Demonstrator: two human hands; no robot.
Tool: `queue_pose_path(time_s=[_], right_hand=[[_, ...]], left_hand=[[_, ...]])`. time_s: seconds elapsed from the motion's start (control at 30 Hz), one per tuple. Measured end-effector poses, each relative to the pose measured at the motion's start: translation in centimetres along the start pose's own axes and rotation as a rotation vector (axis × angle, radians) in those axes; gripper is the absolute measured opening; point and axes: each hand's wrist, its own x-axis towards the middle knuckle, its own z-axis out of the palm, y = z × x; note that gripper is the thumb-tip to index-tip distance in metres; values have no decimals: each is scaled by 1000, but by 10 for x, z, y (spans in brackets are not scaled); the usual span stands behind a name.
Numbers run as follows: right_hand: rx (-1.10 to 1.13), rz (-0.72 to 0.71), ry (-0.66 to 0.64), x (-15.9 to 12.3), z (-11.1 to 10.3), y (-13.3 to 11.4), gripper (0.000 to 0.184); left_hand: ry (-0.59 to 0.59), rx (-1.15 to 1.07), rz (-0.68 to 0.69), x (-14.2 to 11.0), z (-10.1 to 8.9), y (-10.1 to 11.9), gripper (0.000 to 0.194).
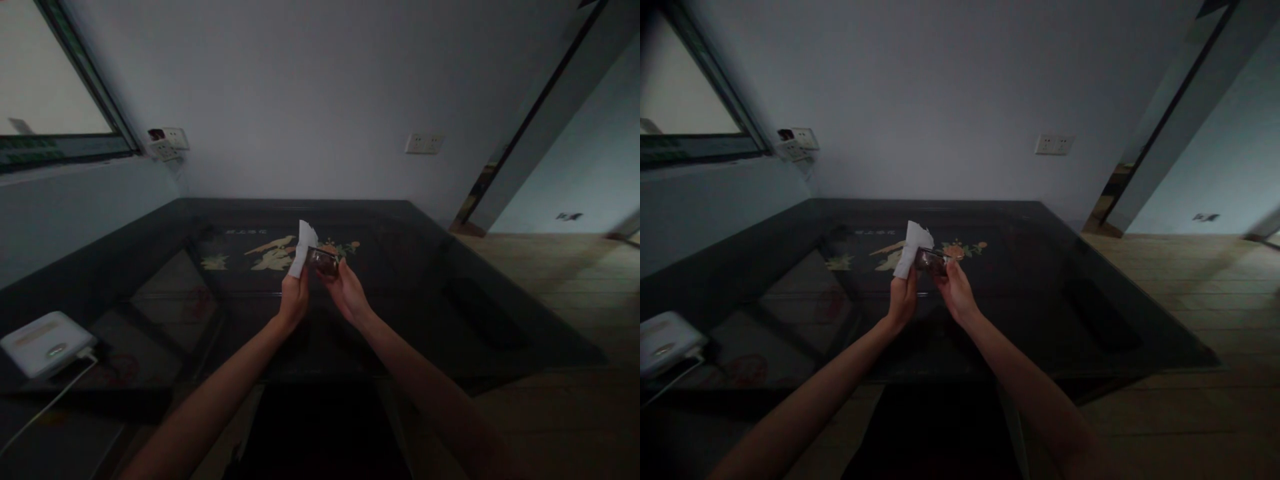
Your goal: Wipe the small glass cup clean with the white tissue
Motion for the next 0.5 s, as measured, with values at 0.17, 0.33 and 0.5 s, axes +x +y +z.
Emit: queue_pose_path(time_s=[0.17, 0.33, 0.5], right_hand=[[26, 44, -60, 2, 1, -6, 35], [-8, 36, -50, 1, -3, -6, 37], [-18, 9, 16, 2, -6, -2, 43]], left_hand=[[70, -68, -67, 3, -2, -3, 48], [39, -74, -81, 1, 2, -2, 48], [-19, -8, 36, -3, 2, -4, 47]])
